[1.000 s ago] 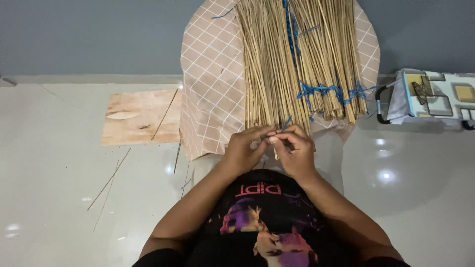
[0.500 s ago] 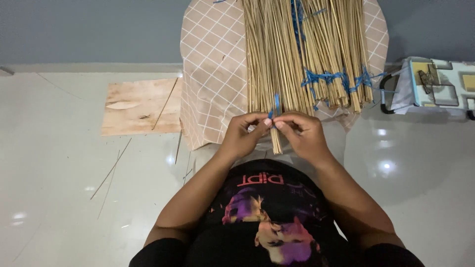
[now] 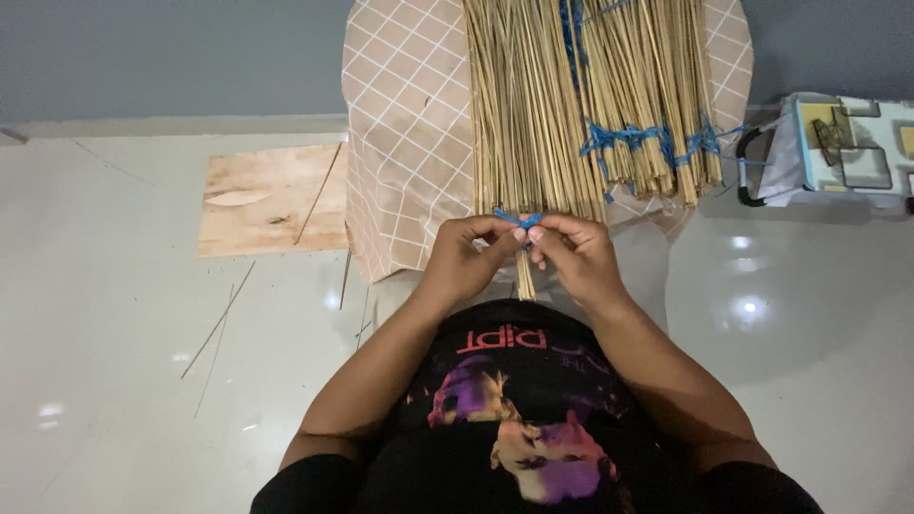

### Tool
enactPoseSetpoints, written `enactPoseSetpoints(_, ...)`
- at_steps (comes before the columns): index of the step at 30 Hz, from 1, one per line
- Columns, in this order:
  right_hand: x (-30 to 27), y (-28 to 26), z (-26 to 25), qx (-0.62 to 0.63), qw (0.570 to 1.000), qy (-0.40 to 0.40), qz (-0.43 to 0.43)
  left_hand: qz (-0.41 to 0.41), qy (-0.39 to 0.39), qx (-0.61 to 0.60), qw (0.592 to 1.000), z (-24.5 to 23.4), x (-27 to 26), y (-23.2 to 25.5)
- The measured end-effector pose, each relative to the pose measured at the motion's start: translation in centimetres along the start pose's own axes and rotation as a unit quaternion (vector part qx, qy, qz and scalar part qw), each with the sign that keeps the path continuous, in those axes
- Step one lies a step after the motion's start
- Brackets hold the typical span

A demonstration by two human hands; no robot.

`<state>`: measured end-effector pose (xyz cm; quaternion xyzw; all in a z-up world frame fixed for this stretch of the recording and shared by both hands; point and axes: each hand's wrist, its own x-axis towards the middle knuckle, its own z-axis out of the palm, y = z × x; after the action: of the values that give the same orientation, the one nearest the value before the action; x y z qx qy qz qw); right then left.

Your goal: Organizing thin wooden sticks into bundles and securing them with blue plastic string.

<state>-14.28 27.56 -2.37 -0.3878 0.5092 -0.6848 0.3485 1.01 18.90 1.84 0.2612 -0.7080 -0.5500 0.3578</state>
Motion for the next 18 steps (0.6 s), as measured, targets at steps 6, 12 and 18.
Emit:
enactPoseSetpoints(6, 0.0, -0.3, 0.3, 0.019, 1.0, -0.007, 0.005, -0.032, -0.036, 0.038, 0.998, -0.8, -0.4, 2.4)
enactPoseSetpoints(12, 0.8, -1.9, -2.2, -0.086, 0.976, -0.193, -0.049, -0.117, -0.149, -0.191, 0.963, -2.2, 1.2, -3.1)
enactPoseSetpoints(18, -0.1, -7.0, -0.6, -0.28, 0.927, -0.182, -0.17, -0.031, -0.142, -0.029, 0.989, -2.0, -0.2, -0.3)
